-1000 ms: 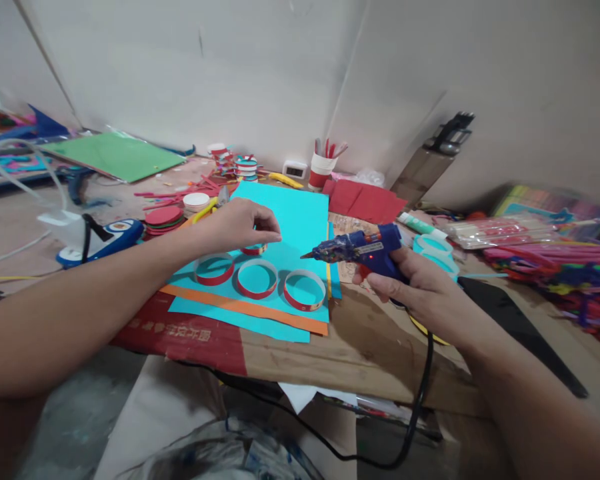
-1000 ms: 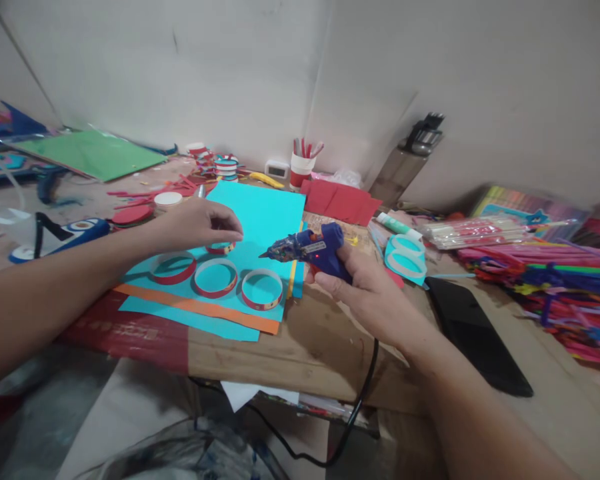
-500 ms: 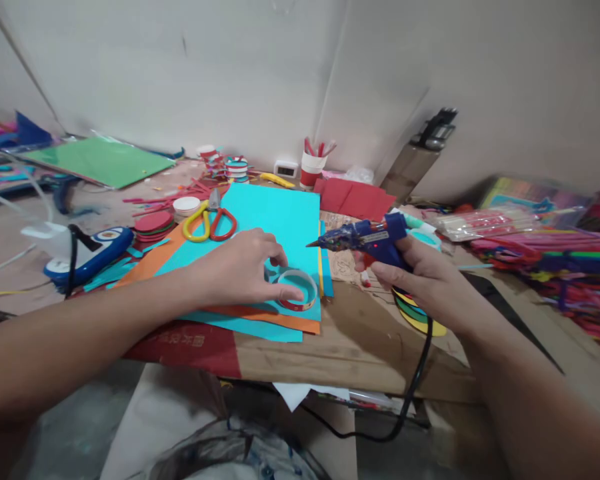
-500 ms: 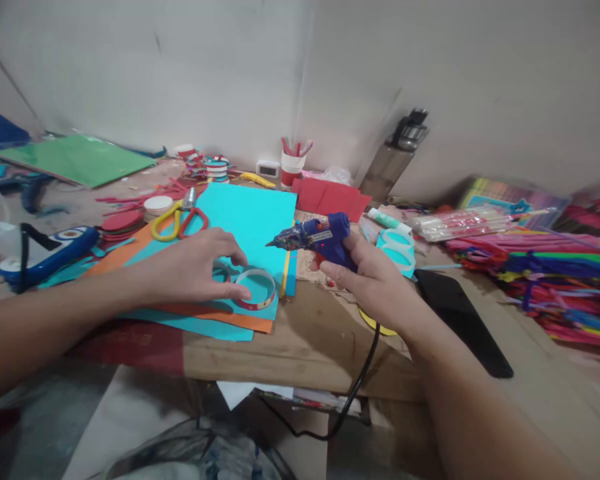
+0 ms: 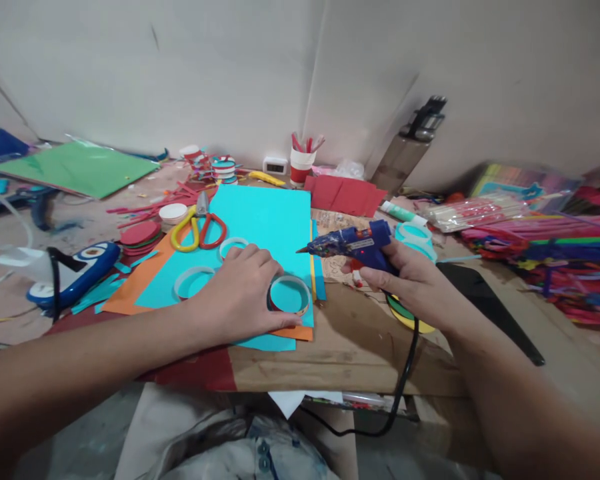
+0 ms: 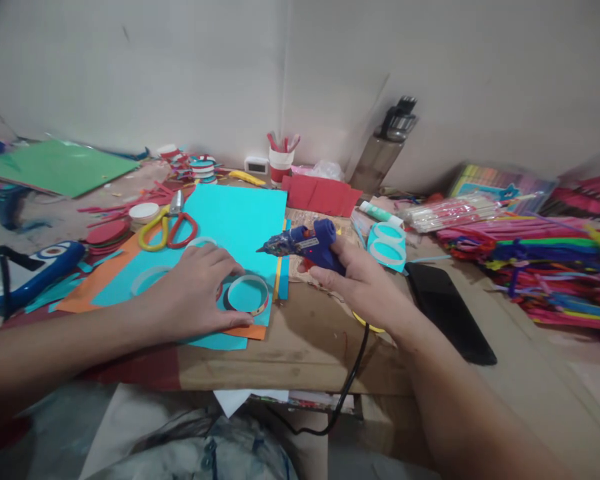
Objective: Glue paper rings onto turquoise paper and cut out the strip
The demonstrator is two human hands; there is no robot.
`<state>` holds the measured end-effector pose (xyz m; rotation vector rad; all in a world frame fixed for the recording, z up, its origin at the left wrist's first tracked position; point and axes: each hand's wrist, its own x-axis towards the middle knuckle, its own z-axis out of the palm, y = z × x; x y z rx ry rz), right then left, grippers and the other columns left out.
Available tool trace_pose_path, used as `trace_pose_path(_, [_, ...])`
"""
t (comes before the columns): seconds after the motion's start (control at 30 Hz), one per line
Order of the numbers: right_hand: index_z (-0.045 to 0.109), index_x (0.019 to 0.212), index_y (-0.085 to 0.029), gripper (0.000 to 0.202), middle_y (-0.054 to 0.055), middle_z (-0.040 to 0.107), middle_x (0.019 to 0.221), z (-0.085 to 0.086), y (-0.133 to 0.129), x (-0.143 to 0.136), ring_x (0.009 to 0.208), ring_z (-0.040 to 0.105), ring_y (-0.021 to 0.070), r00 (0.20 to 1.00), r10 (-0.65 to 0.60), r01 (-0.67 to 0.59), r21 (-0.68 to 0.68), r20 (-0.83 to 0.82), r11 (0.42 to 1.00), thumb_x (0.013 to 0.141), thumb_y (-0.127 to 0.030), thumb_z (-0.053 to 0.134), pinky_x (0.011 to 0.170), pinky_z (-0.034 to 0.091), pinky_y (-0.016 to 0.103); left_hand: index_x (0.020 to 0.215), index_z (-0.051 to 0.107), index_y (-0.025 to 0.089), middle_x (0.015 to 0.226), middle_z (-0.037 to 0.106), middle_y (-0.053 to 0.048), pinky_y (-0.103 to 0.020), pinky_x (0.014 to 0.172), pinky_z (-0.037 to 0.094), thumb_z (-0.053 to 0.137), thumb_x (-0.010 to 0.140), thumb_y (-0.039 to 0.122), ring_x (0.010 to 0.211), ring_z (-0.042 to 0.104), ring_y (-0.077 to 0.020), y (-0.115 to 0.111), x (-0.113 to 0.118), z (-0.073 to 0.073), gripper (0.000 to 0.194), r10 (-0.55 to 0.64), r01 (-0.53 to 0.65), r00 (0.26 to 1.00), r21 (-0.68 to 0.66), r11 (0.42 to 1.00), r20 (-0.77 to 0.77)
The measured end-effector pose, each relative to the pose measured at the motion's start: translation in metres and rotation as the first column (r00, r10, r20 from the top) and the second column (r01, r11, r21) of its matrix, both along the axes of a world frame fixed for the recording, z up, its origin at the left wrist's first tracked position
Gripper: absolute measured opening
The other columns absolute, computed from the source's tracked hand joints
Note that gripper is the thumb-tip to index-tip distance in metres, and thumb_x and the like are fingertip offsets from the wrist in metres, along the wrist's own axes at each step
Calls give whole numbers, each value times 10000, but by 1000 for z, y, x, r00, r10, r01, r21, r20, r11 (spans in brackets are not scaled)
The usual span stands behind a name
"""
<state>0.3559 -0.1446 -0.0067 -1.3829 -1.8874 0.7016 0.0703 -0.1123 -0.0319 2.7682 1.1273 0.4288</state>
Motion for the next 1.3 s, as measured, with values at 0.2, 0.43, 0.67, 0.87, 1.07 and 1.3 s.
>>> trace_pose_path(0.2, [682,1297,-315,477,43,730,1186,-1,-1,0,1125,652,327,1000,-25,25,-44,8,999,874,-535,702,926,587,473,1035,702,167,1060,694,-123,-498,955,424,761,779,643,1045,581,-333,4,-2,-4,544,-26,25,1000,-48,999,-3])
trace_pose_path(0.43, [665,1314,-273,514,48,726,1207,-3,0,1,1087,661,300,999,-12,9,-59,-38,998,872,-530,711,934,573,450,1049,704,165,1080,700,-121,-490,951,427,811,741,623,1054,591,-329,5,-3,-2,563,-24,26,1000,-89,996,19])
trace_pose_path(0.67, [647,1337,-251,529,60,724,1208,-5,0,3,1075,666,284,999,-31,29,-68,-28,997,877,-505,704,939,561,441,1100,723,171,1101,709,-113,-480,963,427,761,807,612,1073,602,-318,5,-1,2,531,-33,41,998,-177,983,49])
trace_pose_path(0.87, [668,1286,-256,496,62,729,1192,0,-1,2,1101,660,305,1000,2,-3,-86,-22,996,860,-503,724,937,561,455,1109,735,194,1093,710,-112,-485,928,434,763,819,585,1069,602,-331,5,-1,2,488,-39,43,999,-195,980,20])
trace_pose_path(1.07, [680,1162,-238,391,24,700,850,6,-6,-1,679,624,188,998,17,-30,-188,-66,982,871,-497,711,601,549,327,1054,728,179,1084,721,-107,-471,968,428,757,820,598,1062,621,-312,6,0,2,480,-44,50,998,-197,979,36])
trace_pose_path(1.3, [681,1225,-245,431,44,728,985,13,-11,1,858,666,236,999,37,-37,-139,-5,990,871,-489,714,749,570,369,1055,725,170,1066,719,-107,-457,927,437,763,805,621,1042,623,-311,7,0,1,517,-34,42,998,-210,977,44])
